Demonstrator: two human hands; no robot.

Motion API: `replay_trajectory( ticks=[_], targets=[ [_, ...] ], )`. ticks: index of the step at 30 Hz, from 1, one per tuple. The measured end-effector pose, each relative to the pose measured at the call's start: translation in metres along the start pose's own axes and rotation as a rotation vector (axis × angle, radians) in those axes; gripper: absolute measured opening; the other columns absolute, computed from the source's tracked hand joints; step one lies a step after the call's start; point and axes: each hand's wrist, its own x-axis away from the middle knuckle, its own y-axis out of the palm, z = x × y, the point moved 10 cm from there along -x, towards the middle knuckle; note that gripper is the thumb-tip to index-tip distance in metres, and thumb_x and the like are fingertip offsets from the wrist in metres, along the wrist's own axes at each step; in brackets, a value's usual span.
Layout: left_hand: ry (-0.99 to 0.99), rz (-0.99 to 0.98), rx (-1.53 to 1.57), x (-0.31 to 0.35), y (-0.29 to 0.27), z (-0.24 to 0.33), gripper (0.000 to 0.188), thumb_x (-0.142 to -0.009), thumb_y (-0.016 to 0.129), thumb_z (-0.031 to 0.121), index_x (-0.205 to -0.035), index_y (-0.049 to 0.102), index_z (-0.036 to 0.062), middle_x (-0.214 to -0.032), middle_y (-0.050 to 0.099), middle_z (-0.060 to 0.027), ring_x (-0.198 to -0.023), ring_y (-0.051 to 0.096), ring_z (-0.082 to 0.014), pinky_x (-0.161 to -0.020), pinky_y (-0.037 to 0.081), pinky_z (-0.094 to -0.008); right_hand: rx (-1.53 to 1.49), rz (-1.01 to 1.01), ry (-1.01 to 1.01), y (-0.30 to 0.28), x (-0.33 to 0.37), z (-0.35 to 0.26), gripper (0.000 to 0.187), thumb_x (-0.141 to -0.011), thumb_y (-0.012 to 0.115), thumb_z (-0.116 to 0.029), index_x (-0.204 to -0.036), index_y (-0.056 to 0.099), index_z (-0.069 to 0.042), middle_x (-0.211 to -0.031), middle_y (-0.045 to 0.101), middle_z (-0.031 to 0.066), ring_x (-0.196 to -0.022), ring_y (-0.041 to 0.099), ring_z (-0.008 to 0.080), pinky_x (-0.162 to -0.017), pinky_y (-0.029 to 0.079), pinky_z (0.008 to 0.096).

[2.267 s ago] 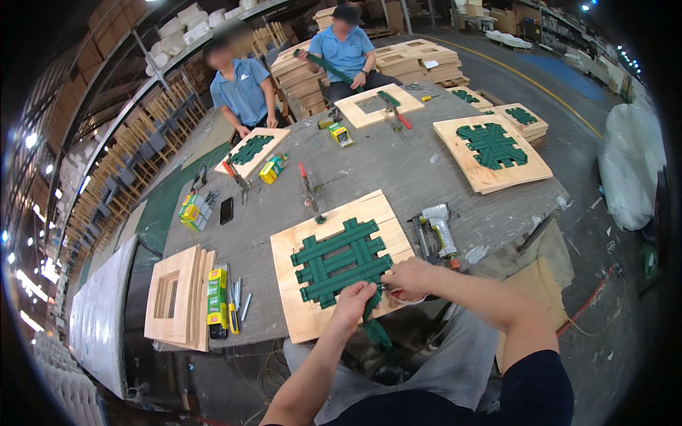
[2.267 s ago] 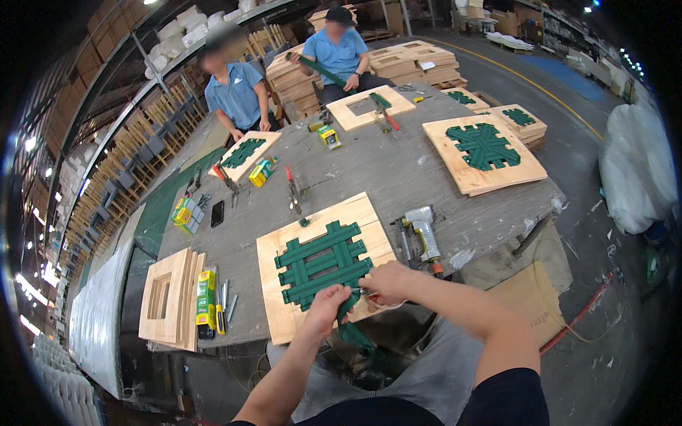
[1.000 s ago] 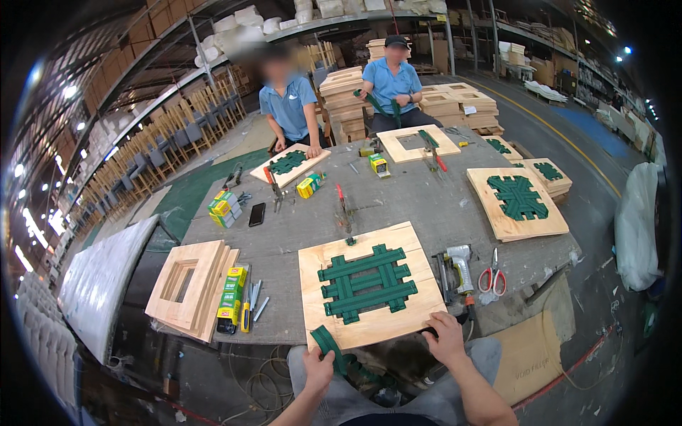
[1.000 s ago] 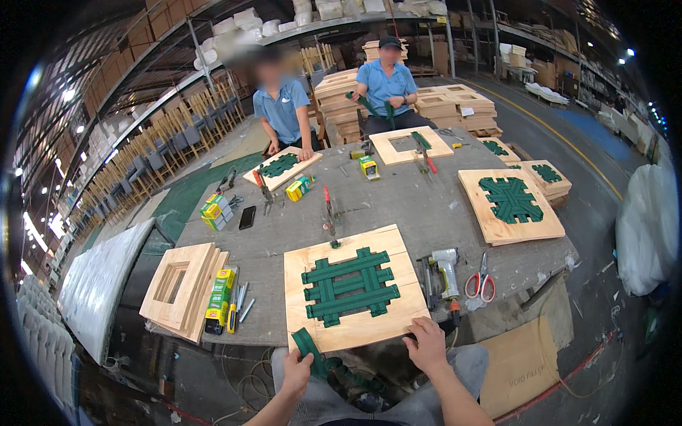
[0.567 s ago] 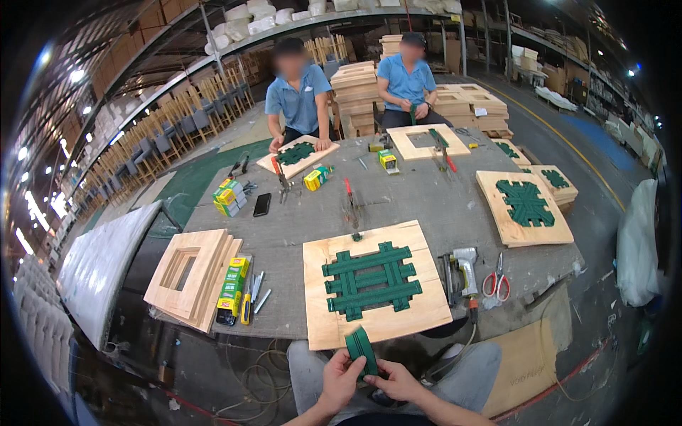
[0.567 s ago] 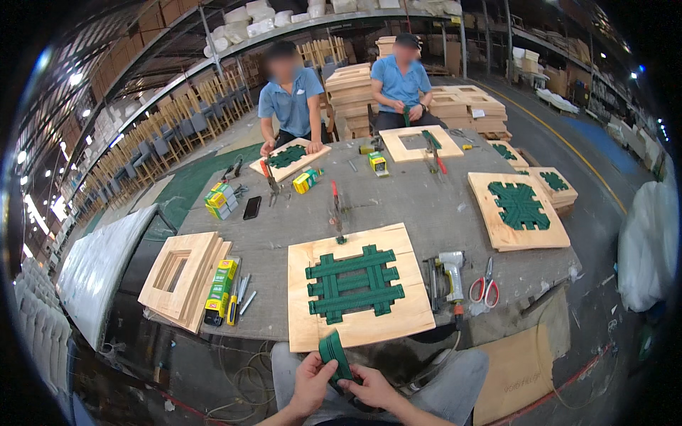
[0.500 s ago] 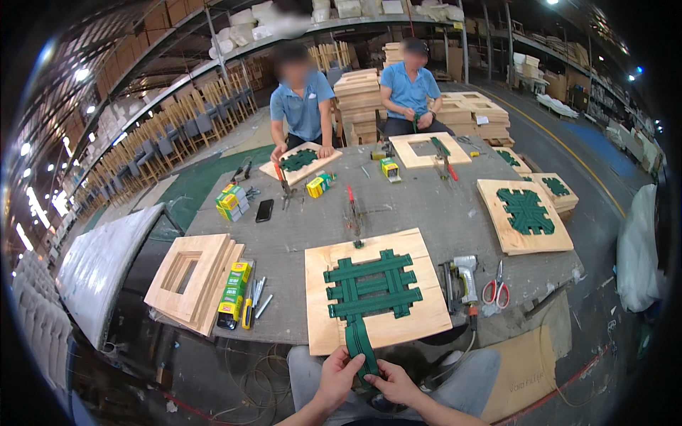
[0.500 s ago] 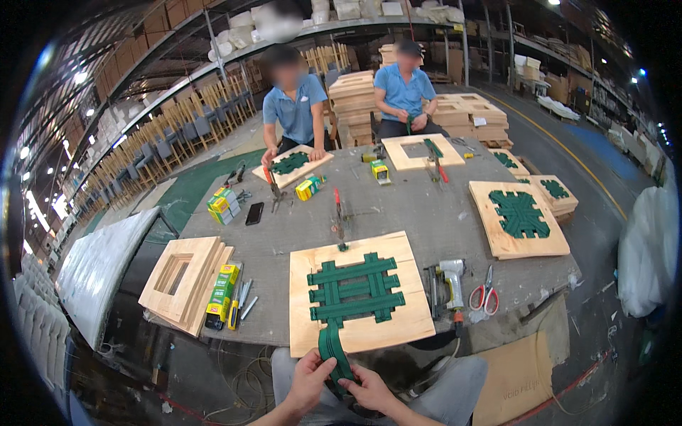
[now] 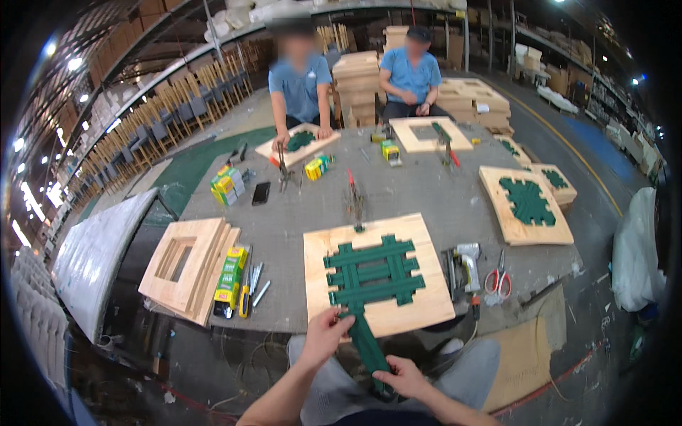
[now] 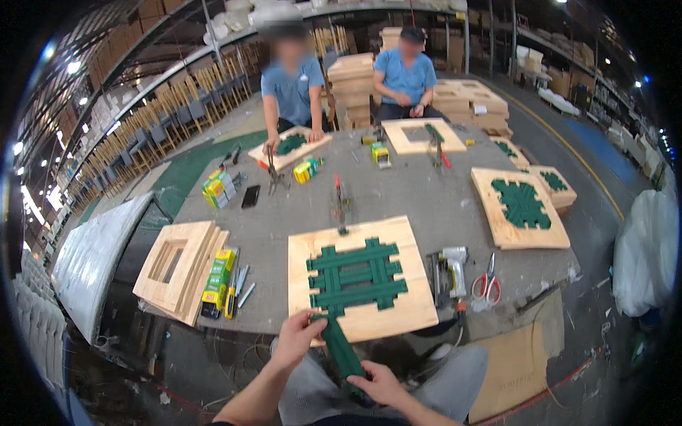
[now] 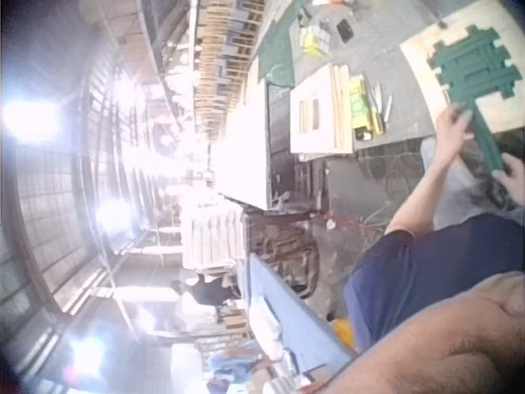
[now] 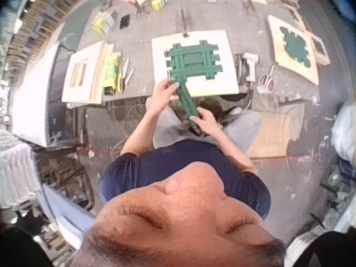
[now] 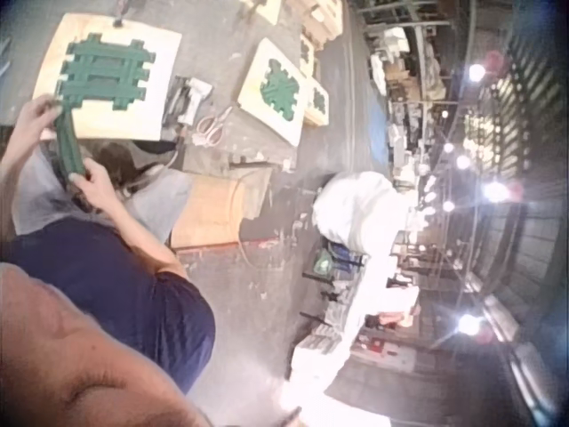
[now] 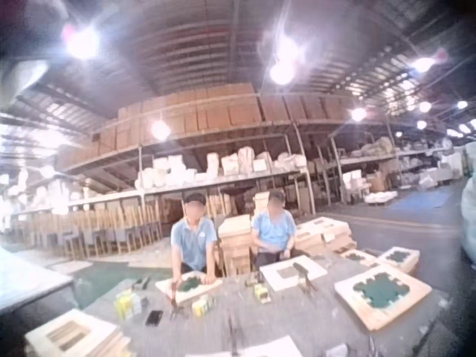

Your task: The person weaves green plastic strips into a wooden frame to create a basket base. They interlace the strips in a crisscross pattern and use a nail gun to secure the ends of the strips to the frame.

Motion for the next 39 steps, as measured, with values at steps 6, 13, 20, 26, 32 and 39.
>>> replay_trajectory(
  ticks=[6,13,20,26,32,39],
  targets=[
    [-0.077,-0.119,-0.147,-0.084,0.008,-0.027,0.019,-0.094,0.073,0.012,-0.106,0.069,-0.002,-0.075,0.063,-0.0006,-0.061,0.058,-0.0094,-0.056,0.047,-0.0266,0.076,0.108,0.035,-0.024,-0.006,0.018,0.026,-0.096,0.074,-0.024,-0.105,0.069,0.0,-0.082,0.068,0.0008,-0.076,0.058,0.0075,-0.071,0.05,0.0285],
    [0.148,-0.158,-0.71,-0.17,0.034,-0.026,0.023,-0.088,0.078,0.019,-0.099,0.071,0.0003,-0.081,0.068,-0.0088,-0.071,0.067,-0.0192,-0.067,0.056,-0.0338,-0.029,0.319,0.025,-0.055,-0.022,0.022,0.017,-0.093,0.075,-0.015,-0.1,0.066,-0.002,-0.081,0.066,0.001,-0.073,0.06,0.0083,-0.067,0.05,0.029],
    [0.133,-0.049,-0.82,-0.196,0.027,-0.038,0.027,-0.082,0.082,0.026,-0.096,0.076,0.0035,-0.111,0.069,-0.0139,-0.105,0.066,-0.0299,-0.092,0.053,-0.0402,0.671,0.754,-0.304,-0.08,-0.022,-0.077,0.039,-0.082,0.08,-0.016,-0.116,0.065,-0.004,-0.083,0.062,0.0097,-0.073,0.062,0.0287,-0.068,0.052,0.0396],
    [0.168,-0.054,-0.838,-0.198,0.028,-0.042,0.026,-0.079,0.083,0.027,-0.09,0.077,0.004,-0.109,0.072,-0.0126,-0.106,0.067,-0.0295,-0.092,0.054,-0.04,-0.184,0.437,-0.072,-0.056,-0.123,-0.062,0.042,-0.098,0.07,-0.016,-0.137,0.056,-0.006,-0.075,0.057,0.0014,-0.064,0.055,0.0138,-0.064,0.049,0.0308],
    [0.082,-0.071,-0.888,-0.199,0.033,-0.043,0.031,-0.077,0.083,0.036,-0.091,0.08,0.0083,-0.108,0.074,-0.0095,-0.104,0.068,-0.0272,-0.09,0.055,-0.0394,-0.86,0.353,0.139,-0.034,-0.177,-0.05,0.027,-0.106,0.058,-0.037,-0.117,0.06,-0.012,-0.074,0.061,-0.0003,-0.06,0.053,0.0135,-0.061,0.047,0.0352],
    [-0.128,-0.144,-0.792,-0.194,0.034,-0.057,0.029,-0.079,0.083,0.035,-0.094,0.081,0.01,-0.111,0.074,-0.0092,-0.102,0.07,-0.0262,-0.088,0.055,-0.0375,-1.164,0.23,0.13,-0.036,-0.199,-0.046,0.043,-0.107,0.045,-0.055,-0.106,0.059,-0.015,-0.074,0.063,0.0,-0.058,0.054,0.0151,-0.061,0.047,0.0364]
  ],
)
